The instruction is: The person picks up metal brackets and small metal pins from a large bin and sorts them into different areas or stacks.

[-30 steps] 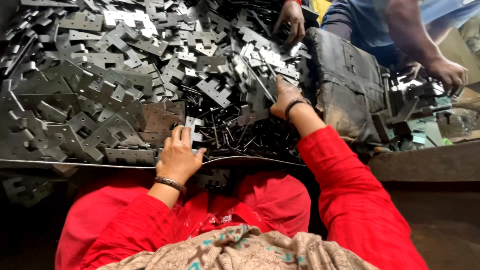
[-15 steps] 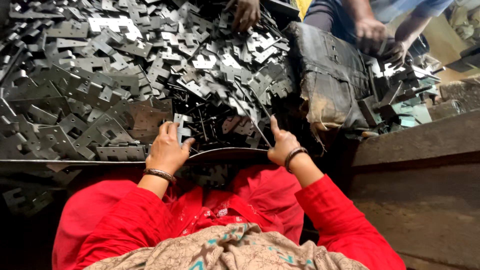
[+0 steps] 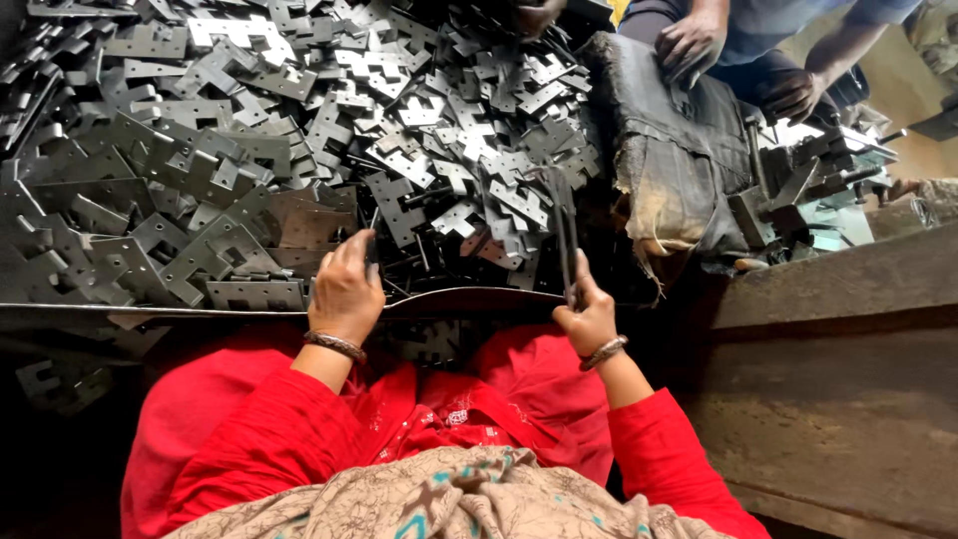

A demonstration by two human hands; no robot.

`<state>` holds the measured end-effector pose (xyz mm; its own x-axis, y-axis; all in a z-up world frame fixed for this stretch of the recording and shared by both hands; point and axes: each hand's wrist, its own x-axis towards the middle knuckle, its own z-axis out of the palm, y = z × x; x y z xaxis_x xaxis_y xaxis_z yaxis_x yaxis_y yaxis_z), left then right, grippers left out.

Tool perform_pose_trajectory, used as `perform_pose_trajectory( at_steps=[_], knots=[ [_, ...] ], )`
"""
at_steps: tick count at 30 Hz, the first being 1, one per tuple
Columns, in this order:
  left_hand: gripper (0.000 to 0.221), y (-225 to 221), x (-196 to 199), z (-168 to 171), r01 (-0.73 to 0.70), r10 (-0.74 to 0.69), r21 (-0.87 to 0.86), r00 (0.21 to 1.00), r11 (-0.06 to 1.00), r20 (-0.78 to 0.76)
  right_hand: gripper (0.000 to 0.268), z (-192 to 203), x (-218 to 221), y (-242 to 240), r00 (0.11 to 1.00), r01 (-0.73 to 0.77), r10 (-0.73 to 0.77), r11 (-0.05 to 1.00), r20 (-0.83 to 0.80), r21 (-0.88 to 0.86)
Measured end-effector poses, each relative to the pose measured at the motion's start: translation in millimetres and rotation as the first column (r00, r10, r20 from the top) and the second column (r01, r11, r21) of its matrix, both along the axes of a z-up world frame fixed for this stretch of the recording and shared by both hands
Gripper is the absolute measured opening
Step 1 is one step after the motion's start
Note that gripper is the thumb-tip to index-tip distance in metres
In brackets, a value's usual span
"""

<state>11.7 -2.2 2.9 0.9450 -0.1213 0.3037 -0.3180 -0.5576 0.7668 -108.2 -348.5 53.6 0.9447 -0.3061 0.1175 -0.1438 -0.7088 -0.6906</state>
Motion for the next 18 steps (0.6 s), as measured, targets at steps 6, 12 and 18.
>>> perform_pose_trajectory(
  at_steps=[6, 12, 18],
  knots=[
    [0.048, 1, 0, -12, 0.022, -0.024, 0.037, 0.998, 0.999, 0.051, 0.088, 30, 34, 26, 0.986, -0.017, 0.072, 0.940, 0.151, -0.340],
    [0.049, 6, -6, -22, 0.045, -0.042, -0.007, 0.978, 0.999, 0.205, 0.085, 60, 147, 113, 0.965, -0.246, 0.261, 0.894, -0.012, -0.375],
    [0.047, 12, -6, -22, 0.065, -0.058, -0.023, 0.971, 0.998, 0.233, 0.097, 31, 246, 222, 0.896, -0.438, 0.402, 0.869, -0.189, -0.229]
  ],
)
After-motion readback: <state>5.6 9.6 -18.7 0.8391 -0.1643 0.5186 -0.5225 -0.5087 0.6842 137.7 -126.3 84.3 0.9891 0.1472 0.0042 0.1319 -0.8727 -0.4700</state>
